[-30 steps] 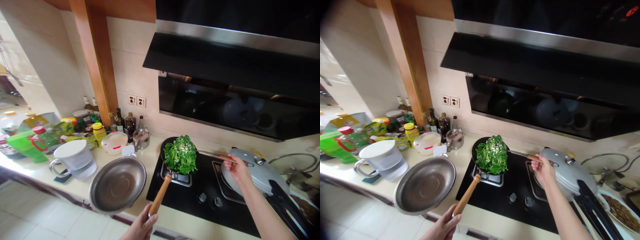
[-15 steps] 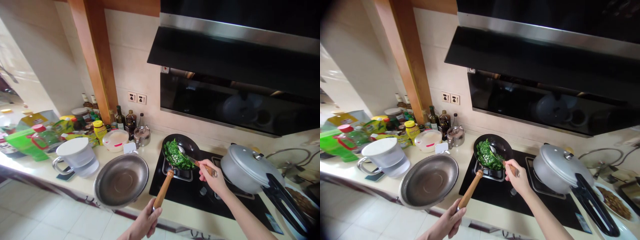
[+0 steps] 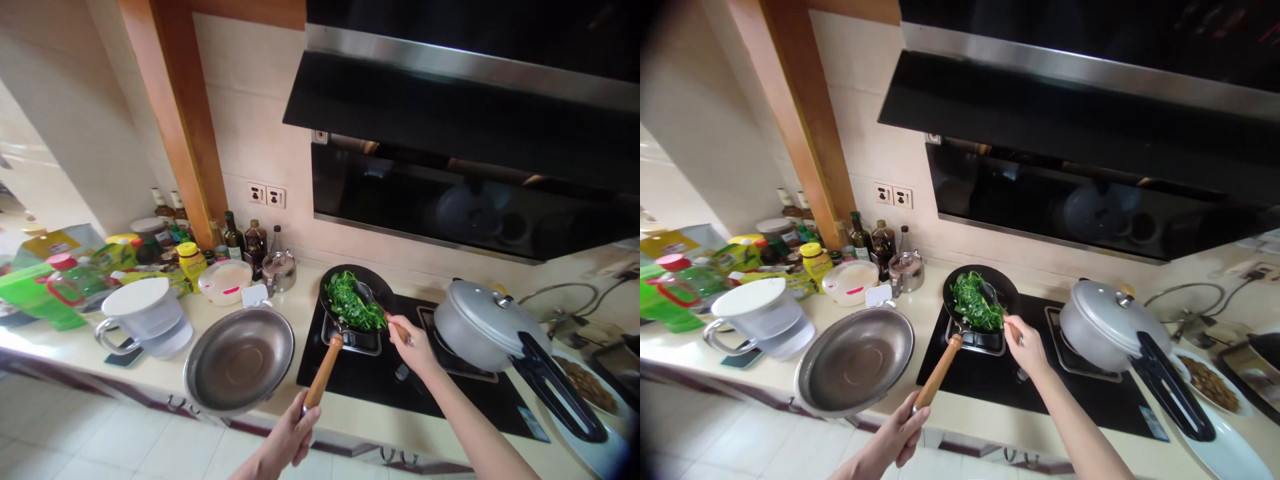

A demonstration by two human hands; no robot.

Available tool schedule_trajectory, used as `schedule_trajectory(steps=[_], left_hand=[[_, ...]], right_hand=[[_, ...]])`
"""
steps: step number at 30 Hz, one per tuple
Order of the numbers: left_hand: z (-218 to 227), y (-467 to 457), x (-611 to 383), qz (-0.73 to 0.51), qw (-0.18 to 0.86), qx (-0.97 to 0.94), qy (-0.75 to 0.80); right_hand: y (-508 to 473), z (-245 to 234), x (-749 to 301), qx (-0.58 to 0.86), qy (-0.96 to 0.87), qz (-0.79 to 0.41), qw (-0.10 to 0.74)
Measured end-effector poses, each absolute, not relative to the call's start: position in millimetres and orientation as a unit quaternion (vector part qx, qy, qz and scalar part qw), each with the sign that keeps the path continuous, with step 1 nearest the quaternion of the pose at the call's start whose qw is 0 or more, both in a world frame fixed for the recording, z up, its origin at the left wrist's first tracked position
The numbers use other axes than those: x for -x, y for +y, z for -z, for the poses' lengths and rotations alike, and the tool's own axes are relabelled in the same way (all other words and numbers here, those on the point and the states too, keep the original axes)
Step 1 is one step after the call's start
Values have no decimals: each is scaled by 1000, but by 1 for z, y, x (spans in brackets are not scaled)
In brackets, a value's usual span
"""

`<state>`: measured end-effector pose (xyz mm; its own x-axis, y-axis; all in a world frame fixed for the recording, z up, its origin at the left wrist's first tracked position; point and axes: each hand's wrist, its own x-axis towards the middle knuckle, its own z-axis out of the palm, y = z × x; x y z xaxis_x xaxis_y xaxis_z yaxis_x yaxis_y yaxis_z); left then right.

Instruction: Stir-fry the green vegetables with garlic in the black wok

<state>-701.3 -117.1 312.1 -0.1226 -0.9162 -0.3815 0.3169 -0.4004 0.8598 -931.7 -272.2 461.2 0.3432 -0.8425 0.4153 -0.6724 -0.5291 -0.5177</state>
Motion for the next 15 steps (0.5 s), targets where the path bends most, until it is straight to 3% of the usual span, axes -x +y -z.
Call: schedule_trajectory(steps=[6,9,15], left_hand=[[-313,-115,702,691,459,-473,-298],[-313,-115,701,691,459,-474,-296],[-314,-116,701,690,448,-482,-303]], right_hand=[[-238,-485,967,835,446,315,69],[-231,-473,967,862,424,268,77],[-235,-448,960,847,432,297,86]])
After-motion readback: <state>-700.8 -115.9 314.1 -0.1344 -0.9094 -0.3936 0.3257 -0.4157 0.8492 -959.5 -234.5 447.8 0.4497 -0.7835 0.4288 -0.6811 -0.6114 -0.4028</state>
